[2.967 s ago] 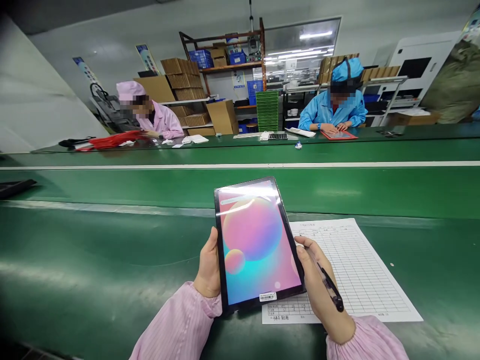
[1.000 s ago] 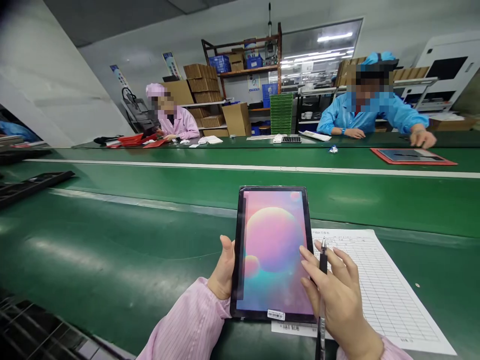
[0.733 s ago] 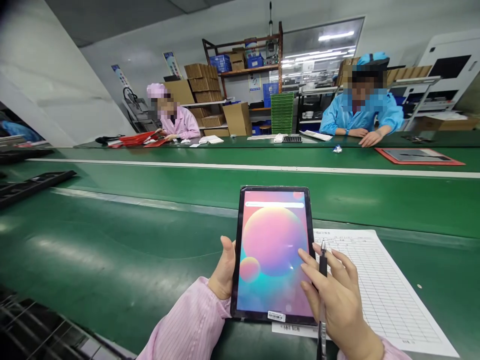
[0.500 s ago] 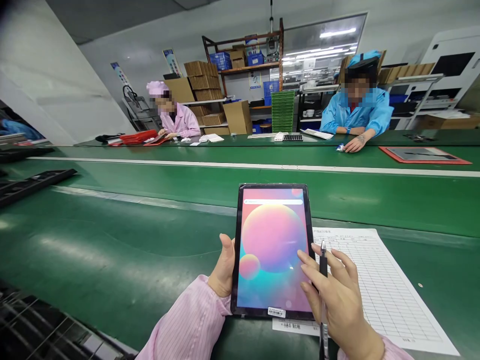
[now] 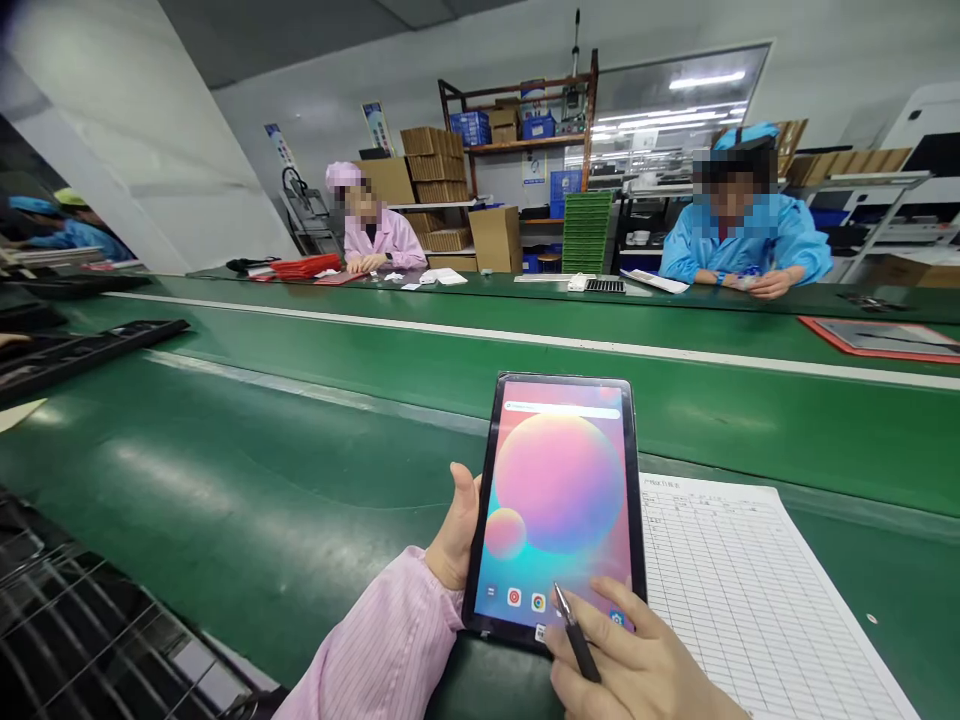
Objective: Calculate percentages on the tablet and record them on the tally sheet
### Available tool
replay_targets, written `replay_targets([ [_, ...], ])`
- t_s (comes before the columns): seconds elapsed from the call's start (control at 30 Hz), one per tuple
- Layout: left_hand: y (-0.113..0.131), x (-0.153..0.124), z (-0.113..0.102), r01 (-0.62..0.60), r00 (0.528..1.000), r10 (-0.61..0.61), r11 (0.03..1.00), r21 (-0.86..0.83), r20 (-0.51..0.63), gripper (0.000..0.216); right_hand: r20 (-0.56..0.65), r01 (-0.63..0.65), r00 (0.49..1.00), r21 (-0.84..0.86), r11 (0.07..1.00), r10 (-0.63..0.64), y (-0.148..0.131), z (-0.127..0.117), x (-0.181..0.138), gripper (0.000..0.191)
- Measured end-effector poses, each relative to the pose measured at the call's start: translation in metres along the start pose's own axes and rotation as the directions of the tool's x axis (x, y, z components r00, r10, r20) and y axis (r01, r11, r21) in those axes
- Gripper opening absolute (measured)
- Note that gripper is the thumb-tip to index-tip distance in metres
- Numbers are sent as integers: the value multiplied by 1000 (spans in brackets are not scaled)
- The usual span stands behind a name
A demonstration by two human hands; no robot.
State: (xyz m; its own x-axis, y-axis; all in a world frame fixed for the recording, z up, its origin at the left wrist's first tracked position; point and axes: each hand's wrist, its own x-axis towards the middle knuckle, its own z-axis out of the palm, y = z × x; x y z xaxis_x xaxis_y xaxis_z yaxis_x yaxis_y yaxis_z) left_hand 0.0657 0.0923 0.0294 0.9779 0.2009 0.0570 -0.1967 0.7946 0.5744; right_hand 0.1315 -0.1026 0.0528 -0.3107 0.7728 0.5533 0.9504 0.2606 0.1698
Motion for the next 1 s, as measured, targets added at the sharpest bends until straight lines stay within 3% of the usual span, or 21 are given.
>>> replay_targets([
  [0.07, 0, 0, -1, 0, 1000, 0, 1000, 3, 10, 82, 3, -2, 1000, -51, 999, 2, 11, 0, -2, 25],
  [0.13, -2, 0, -1, -2, 1000, 2, 1000, 7, 24, 80, -79, -99, 993, -136, 986, 89, 24, 3, -6, 23],
  [0.23, -5, 0, -1, 37, 997, -38, 999, 12, 71, 80, -298, -347, 916, -253, 903, 269, 40, 5, -13, 22],
  [0.33, -8, 0, 1, 57, 992, -59, 998, 26, 109, 81, -398, -446, 860, -278, 851, 321, 46, 1, -17, 21],
  [0.43, -9, -1, 3, 36, 995, -39, 999, 36, 96, 81, -380, -437, 867, -265, 860, 323, 44, -2, -19, 20],
  [0.53, -8, -1, 6, 32, 997, -34, 999, 26, 72, 81, -308, -377, 905, -259, 889, 294, 37, -2, -18, 18],
  [0.67, -9, 0, 8, 40, 998, -40, 999, 15, 57, 82, -146, -131, 984, -219, 967, 100, 15, 7, -6, 18],
  [0.73, -11, 1, 9, 11, 1000, -12, 1000, 22, 24, 81, -91, -68, 994, -136, 988, 56, -2, 13, 2, 20],
  [0.87, -13, 1, 10, -27, 999, 29, 999, 44, -27, 82, -190, -219, 958, -13, 976, 213, -28, 27, 15, 33],
  [1.0, -13, 1, 12, -24, 999, 26, 998, 52, -29, 85, -207, -207, 958, -17, 978, 199, -31, 37, 18, 34],
])
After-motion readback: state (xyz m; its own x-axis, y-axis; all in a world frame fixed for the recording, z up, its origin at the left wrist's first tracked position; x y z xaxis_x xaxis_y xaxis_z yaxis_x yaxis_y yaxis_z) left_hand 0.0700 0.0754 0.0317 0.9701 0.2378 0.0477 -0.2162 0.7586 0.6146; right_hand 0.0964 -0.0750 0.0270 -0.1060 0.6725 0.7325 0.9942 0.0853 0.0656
